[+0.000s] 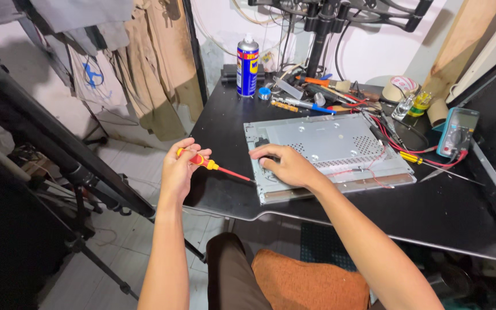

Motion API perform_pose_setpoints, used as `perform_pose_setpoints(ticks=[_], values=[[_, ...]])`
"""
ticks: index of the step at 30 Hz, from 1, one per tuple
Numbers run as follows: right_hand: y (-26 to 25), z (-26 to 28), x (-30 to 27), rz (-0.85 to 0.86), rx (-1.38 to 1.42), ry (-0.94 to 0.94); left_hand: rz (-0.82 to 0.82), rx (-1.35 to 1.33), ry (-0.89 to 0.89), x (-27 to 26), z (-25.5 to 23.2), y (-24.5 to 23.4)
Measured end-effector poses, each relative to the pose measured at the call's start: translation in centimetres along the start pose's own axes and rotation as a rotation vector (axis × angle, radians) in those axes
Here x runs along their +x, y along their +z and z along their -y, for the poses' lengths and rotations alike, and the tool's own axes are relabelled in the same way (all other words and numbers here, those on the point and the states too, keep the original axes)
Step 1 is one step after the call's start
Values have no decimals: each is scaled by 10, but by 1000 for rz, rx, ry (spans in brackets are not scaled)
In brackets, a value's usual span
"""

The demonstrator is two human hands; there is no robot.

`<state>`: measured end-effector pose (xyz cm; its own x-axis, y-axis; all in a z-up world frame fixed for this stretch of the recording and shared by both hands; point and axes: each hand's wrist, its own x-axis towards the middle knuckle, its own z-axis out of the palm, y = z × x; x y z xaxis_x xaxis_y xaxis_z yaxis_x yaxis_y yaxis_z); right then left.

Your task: The person works on the internal components of a flat-panel display, using a screwdriver to remove and replace screws from the metal chassis and circuit boards, and then lifting the metal casing to access the layers beneath.

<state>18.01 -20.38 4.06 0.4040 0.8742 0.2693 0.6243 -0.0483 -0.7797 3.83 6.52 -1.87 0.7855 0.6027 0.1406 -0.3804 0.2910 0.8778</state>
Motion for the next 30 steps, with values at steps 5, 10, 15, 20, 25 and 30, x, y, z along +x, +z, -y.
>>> perform_pose_setpoints(ticks=[5, 10, 15, 20, 25, 30], values=[[-19, -3, 11, -146, 484, 150, -24, -78, -11, 29, -11, 25], [-45, -17, 24, -197, 593, 242, -69, -132, 18, 64, -4, 64], [-62, -45, 42, -248, 570, 170, -83, -180, 17, 97, 11, 87], [-83, -77, 60, -404, 488, 278, -106, -276, 10, 130, 41, 101], [-109, -121, 70, -491, 463, 296, -112, -387, 9, 152, 68, 104], [-124, -153, 85, -587, 208, 258, -78, -498, 13, 164, 90, 100]])
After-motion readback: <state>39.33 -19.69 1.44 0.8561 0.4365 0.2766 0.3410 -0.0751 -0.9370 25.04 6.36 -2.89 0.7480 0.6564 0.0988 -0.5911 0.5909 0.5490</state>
